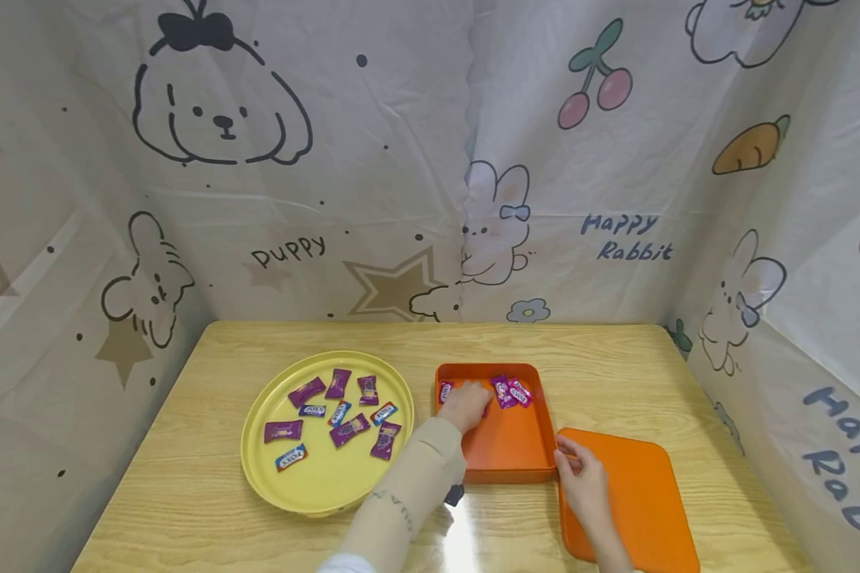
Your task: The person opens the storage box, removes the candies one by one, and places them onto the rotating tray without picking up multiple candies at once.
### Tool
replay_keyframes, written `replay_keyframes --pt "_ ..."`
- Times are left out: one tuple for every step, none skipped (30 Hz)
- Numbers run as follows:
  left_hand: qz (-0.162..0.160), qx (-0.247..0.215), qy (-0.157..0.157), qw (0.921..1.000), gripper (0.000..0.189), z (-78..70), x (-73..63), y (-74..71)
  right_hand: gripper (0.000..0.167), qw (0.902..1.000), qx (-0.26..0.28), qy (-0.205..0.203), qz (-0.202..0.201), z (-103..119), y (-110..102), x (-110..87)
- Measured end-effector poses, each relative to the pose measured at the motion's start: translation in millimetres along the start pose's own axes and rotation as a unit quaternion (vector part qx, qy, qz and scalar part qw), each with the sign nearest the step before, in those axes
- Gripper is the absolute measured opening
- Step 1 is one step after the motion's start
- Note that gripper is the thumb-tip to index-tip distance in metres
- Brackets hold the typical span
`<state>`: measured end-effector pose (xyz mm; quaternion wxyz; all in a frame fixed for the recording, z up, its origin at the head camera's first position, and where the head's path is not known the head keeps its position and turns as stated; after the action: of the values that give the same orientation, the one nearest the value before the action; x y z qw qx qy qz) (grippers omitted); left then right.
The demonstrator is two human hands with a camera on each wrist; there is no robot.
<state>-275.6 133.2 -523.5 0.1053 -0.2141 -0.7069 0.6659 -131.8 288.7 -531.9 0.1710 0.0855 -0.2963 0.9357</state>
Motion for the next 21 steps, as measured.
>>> replay_keyframes --pt "0.000 -0.009 0.001 1.0000 0.007 0.1 0.2 -1.5 0.026 1.0000 0.000 -0.006 -0.005 0 0 -0.1" --pt "-0.003 -0.016 0.005 0.9998 0.006 0.0 0.1 -4.1 0.026 0.9999 0.000 -0.012 -0.009 1 0 -0.1" --pt "-0.003 -0.024 0.009 0.9997 0.006 0.2 0.4 -6.2 0.026 0.9998 0.000 -0.014 -0.011 1 0 -0.2" --pt "-0.005 -0.032 0.014 0.9994 0.007 0.0 0.5 -8.3 0.026 0.9998 -0.001 -0.016 -0.013 1 0 -0.2" --pt "-0.016 -0.040 0.024 0.9988 0.010 1.5 4.7 -3.6 0.026 0.9998 0.000 -0.016 -0.014 0 0 -0.2" --pt "-0.014 -0.049 0.028 0.9983 0.014 1.5 4.3 -6.4 0.025 0.9997 0.000 -0.016 -0.015 0 0 -0.1" --pt "-0.010 -0.056 0.031 0.9979 0.018 1.4 4.4 -8.2 0.025 0.9997 0.000 -0.016 -0.016 -1 0 0.0" --pt "-0.008 -0.059 0.034 0.9976 0.023 1.4 3.8 -10.7 0.025 0.9997 -0.002 -0.016 -0.016 -1 0 0.1" --pt "-0.004 -0.063 0.037 0.9973 0.027 1.4 3.4 -13.0 0.025 0.9998 -0.003 -0.016 -0.015 -1 0 0.1" --pt "-0.003 -0.066 0.041 0.9970 0.030 1.6 2.2 -16.0 0.025 0.9998 -0.003 -0.016 -0.015 -2 0 0.2" --pt "-0.002 -0.069 0.044 0.9967 0.032 2.1 1.0 -19.2 0.025 0.9998 -0.004 -0.016 -0.015 -2 0 0.2" --pt "0.010 -0.069 0.040 0.9968 0.034 1.4 -4.8 -29.5 0.025 0.9998 -0.004 -0.016 -0.015 -2 0 0.3" --pt "0.007 -0.070 0.044 0.9965 0.035 2.4 -6.4 -32.5 0.025 0.9998 -0.004 -0.015 -0.015 -2 0 0.3" --pt "0.000 -0.073 0.049 0.9961 0.035 3.9 -8.6 -36.2 0.026 0.9998 -0.004 -0.014 -0.014 -2 0 0.3" --pt "-0.005 -0.075 0.054 0.9957 0.034 5.6 -10.8 -39.8 0.026 0.9998 -0.003 -0.013 -0.013 -2 0 0.3" --pt "-0.012 -0.074 0.059 0.9954 0.034 7.7 -13.4 -43.2 0.026 0.9998 -0.003 -0.012 -0.013 -2 0 0.3" --pt "-0.020 -0.075 0.065 0.9949 0.033 10.2 -15.9 -46.3 0.026 0.9999 -0.002 -0.009 -0.011 -3 0 0.3" --pt "-0.026 -0.079 0.072 0.9940 0.032 12.9 -18.6 -49.3 0.026 0.9999 -0.002 -0.007 -0.009 -2 0 0.3" --pt "-0.032 -0.082 0.076 0.9932 0.032 15.8 -21.8 -52.0 0.026 1.0000 -0.001 -0.006 -0.008 -2 0 0.1" --pt "-0.041 -0.083 0.082 0.9924 0.031 19.1 -25.0 -54.3 0.026 1.0000 0.000 -0.004 -0.006 -2 0 -0.2" --pt "-0.049 -0.084 0.088 0.9913 0.030 22.4 -28.3 -56.4 0.026 1.0000 0.001 -0.002 -0.004 -2 1 -0.4"
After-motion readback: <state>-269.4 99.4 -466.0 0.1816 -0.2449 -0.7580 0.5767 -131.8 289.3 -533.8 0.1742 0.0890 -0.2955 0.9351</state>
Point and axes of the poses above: each hand's wrist, its own x-axis towards the middle knuckle, its own y-axis out of the palm, z = x × y, the point moved 2 cm from there along x, towards the middle knuckle, and after that the axes turned 11 degrees about -y, right-handed, at the moved point
